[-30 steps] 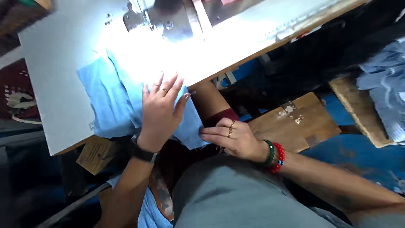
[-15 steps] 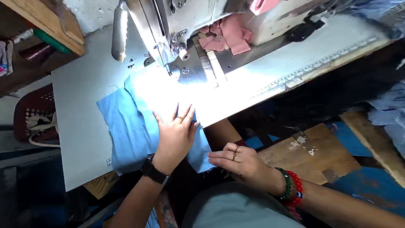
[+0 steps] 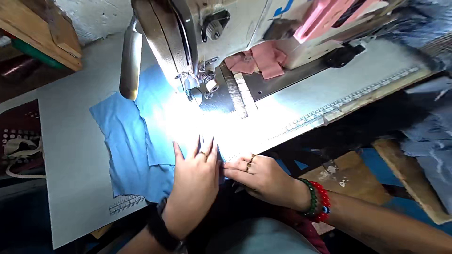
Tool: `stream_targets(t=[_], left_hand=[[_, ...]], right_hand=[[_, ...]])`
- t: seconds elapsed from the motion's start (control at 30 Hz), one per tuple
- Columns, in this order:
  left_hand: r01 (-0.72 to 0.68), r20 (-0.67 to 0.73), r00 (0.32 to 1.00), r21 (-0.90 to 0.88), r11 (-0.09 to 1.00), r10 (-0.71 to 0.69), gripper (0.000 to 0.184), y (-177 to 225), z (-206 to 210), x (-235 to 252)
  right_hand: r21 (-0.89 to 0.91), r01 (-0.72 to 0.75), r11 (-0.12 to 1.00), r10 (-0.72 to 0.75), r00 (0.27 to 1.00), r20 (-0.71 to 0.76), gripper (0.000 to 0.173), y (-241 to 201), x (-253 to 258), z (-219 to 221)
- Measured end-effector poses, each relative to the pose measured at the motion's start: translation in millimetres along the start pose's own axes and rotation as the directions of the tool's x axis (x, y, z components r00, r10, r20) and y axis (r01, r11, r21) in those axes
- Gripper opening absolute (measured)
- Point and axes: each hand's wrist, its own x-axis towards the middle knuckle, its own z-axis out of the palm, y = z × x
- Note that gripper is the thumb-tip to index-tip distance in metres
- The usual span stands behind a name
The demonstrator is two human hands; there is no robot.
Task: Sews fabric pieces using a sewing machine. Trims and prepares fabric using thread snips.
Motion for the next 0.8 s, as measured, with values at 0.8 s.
stream_targets(t=[0.8], left_hand=[[-0.240, -0.197, 0.957, -0.136, 0.961, 0.211, 0.025, -107, 0, 54]], right_hand=[[-0.026, 0.075, 0.997, -0.075, 0.997, 0.011, 0.022, 81, 95, 16]])
